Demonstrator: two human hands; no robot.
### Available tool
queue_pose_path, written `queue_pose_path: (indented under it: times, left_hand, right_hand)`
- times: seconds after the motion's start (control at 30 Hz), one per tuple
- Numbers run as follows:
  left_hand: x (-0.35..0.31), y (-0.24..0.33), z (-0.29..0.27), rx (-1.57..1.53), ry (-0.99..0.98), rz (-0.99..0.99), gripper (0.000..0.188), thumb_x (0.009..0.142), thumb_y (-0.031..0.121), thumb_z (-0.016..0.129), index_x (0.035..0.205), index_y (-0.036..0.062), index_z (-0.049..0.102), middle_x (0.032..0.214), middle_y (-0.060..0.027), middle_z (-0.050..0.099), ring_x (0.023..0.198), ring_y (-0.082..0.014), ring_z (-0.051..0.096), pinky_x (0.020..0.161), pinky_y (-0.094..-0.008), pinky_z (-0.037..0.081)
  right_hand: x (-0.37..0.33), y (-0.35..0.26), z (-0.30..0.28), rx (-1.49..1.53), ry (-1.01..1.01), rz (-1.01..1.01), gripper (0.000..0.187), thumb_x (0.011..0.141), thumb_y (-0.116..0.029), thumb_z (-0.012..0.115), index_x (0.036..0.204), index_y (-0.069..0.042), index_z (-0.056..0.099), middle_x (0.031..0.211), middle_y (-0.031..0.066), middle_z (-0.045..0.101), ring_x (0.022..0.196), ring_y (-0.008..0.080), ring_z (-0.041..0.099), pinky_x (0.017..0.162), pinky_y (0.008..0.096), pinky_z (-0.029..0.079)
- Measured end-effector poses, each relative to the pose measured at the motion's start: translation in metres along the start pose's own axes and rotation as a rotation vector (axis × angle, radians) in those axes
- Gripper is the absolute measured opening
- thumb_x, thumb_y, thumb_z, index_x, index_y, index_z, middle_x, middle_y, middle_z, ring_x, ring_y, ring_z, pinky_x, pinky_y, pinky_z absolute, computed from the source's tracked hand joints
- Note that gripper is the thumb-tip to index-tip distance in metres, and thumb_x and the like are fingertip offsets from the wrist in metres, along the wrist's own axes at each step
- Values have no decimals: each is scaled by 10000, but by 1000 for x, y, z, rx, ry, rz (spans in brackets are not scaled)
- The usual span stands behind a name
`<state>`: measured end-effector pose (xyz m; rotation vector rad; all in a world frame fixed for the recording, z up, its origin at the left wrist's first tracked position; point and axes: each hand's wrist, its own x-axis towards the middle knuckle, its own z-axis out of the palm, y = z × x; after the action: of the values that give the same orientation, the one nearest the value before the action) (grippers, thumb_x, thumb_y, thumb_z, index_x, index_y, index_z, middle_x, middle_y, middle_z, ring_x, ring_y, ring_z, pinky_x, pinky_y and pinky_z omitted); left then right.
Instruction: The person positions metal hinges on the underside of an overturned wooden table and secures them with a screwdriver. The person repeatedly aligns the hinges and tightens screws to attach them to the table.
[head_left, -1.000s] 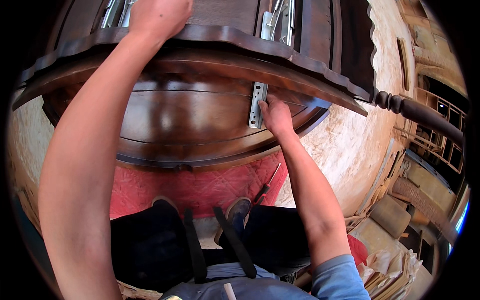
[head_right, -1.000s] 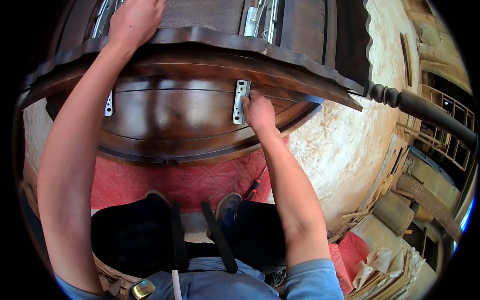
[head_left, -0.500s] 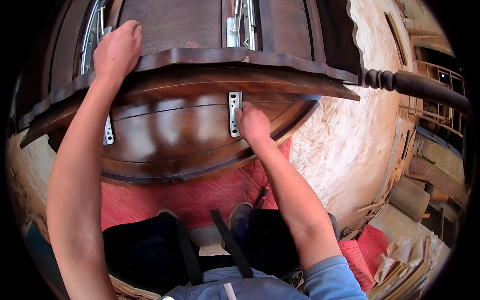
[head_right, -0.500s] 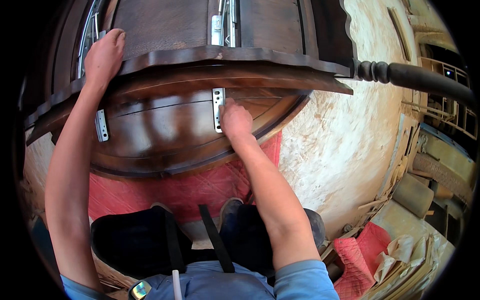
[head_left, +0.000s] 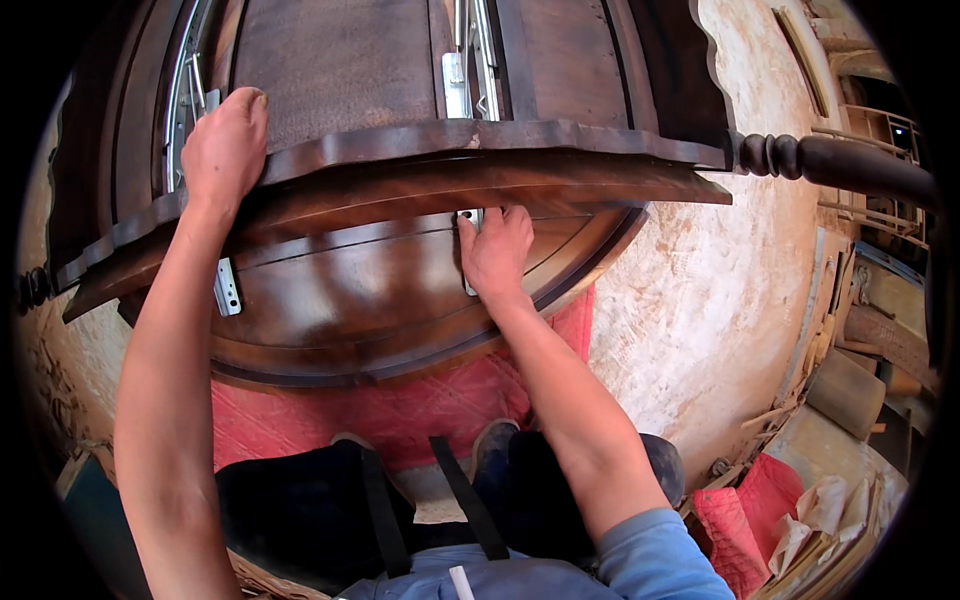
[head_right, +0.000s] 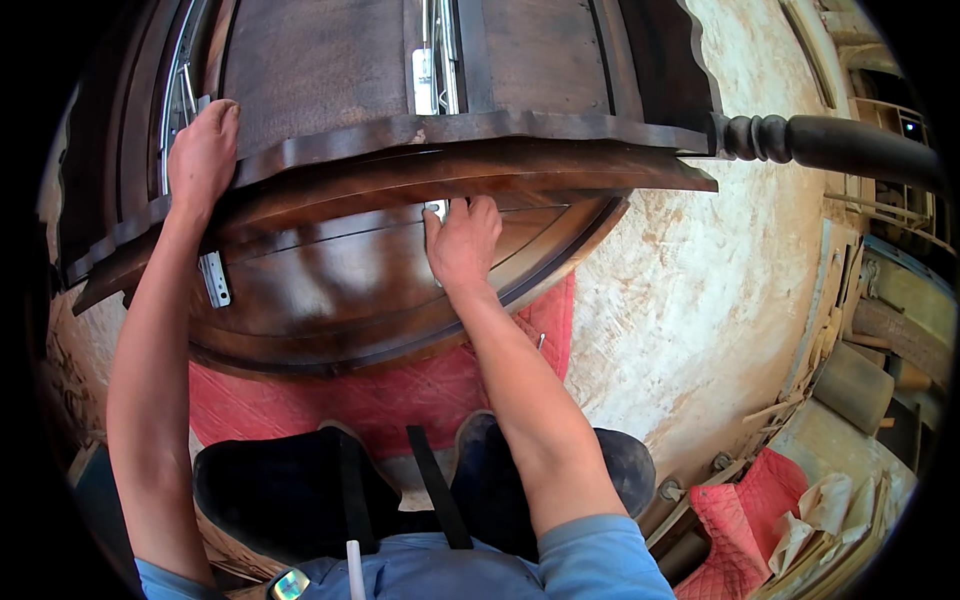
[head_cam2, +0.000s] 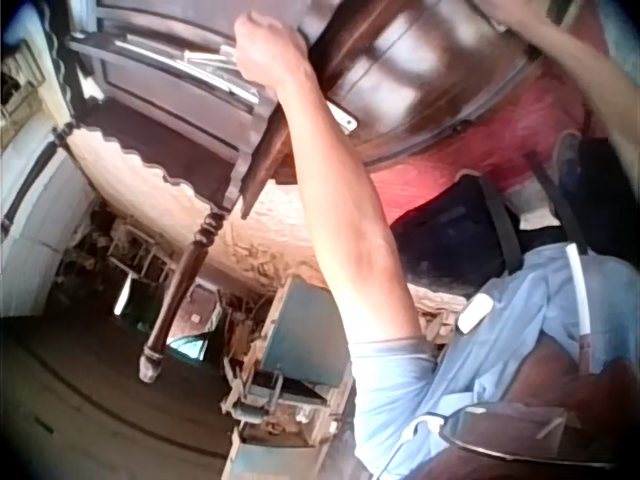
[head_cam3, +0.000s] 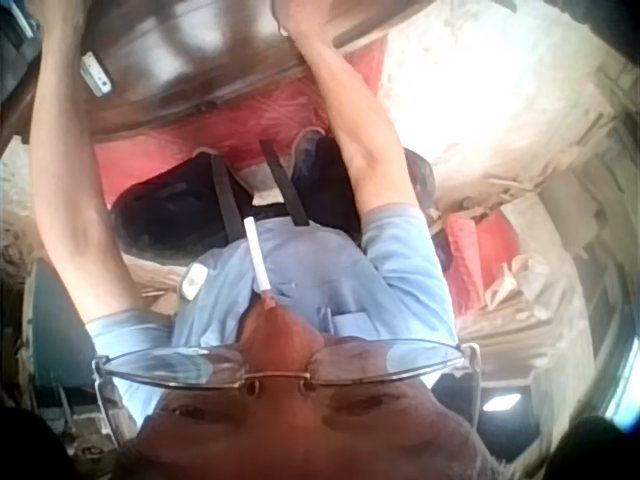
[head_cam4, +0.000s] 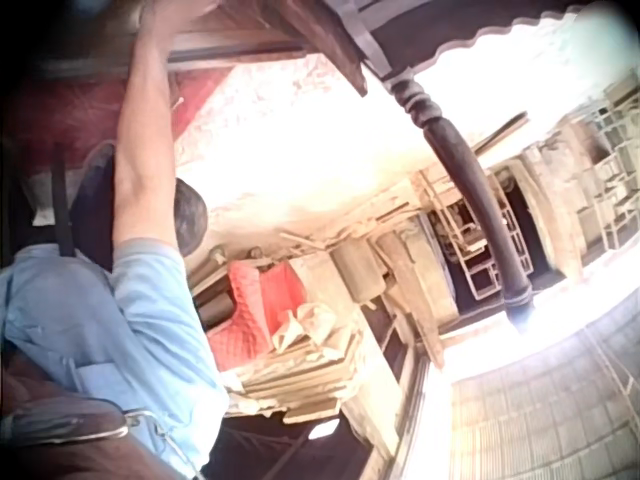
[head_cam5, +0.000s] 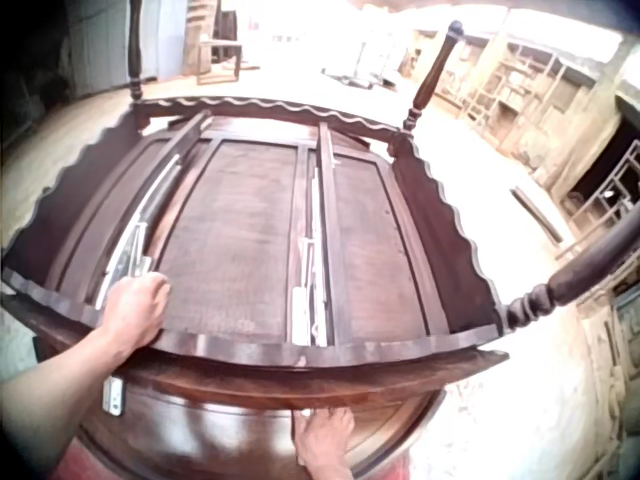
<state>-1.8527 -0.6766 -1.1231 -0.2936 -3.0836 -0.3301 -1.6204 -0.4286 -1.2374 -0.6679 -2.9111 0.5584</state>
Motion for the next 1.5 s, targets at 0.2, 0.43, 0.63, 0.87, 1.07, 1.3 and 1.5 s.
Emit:
queue_pose_path:
  times: [0.2, 0.43, 0.63, 0.87, 1.07, 1.3, 1.5]
  left_hand:
    - [-2, 5, -4, 2, -18, -18, 320, 1004, 372, 518, 1142, 149, 703, 999, -188, 725, 971, -409, 677, 851, -485, 530]
    - [-1, 3, -1, 7, -24, 19, 307, 1006, 362, 525, 1122, 138, 702, 974, -192, 722, 948, -411, 680, 838, -488, 533]
    - [-1, 6, -10, 29, -30, 46, 272, 1004, 331, 539, 1088, 130, 701, 931, -196, 720, 888, -417, 687, 795, -504, 544]
    - [-1, 11, -11, -22, -2, 79, 212, 987, 272, 572, 1032, 110, 701, 849, -186, 714, 803, -400, 695, 735, -497, 552]
    - [-1, 9, -11, -20, -41, 60, 203, 984, 261, 576, 1034, 108, 698, 861, -176, 721, 806, -392, 700, 734, -490, 553]
    - [0, 11, -13, -58, -21, 85, 198, 984, 252, 578, 1020, 95, 694, 851, -160, 723, 788, -375, 702, 715, -480, 553]
    - [-2, 7, -11, -45, -27, 100, 188, 983, 245, 578, 1014, 92, 684, 833, -161, 722, 766, -368, 701, 688, -480, 550]
  right_hand:
    - [4, 1, 12, -10, 83, -3, 423, 874, -279, 718, 1162, 9, 603, 1192, 231, 536, 1152, 418, 470, 1023, 533, 351]
    - [4, 0, 10, -86, -6, 26, 469, 876, -305, 713, 1188, 30, 610, 1217, 249, 562, 1216, 439, 456, 1093, 550, 317]
    - [6, -4, 8, -80, -71, 56, 465, 896, -332, 667, 1144, 60, 674, 1241, 257, 592, 1253, 427, 456, 1147, 552, 275]
    - [8, 2, 10, -116, -99, 37, 525, 919, -303, 606, 1381, -58, 559, 1410, 185, 527, 1363, 393, 404, 1184, 546, 233]
    - [6, -2, 10, -119, -96, 33, 522, 908, -278, 616, 1386, -74, 561, 1418, 151, 536, 1379, 372, 399, 1189, 544, 226]
    - [10, -2, 4, -124, -81, 3, 459, 903, -253, 613, 1325, -73, 606, 1352, 151, 592, 1333, 367, 453, 1170, 546, 250]
    - [7, -6, 7, -152, -73, 17, 454, 897, -255, 616, 1315, -79, 612, 1354, 148, 592, 1322, 366, 464, 1160, 551, 264]
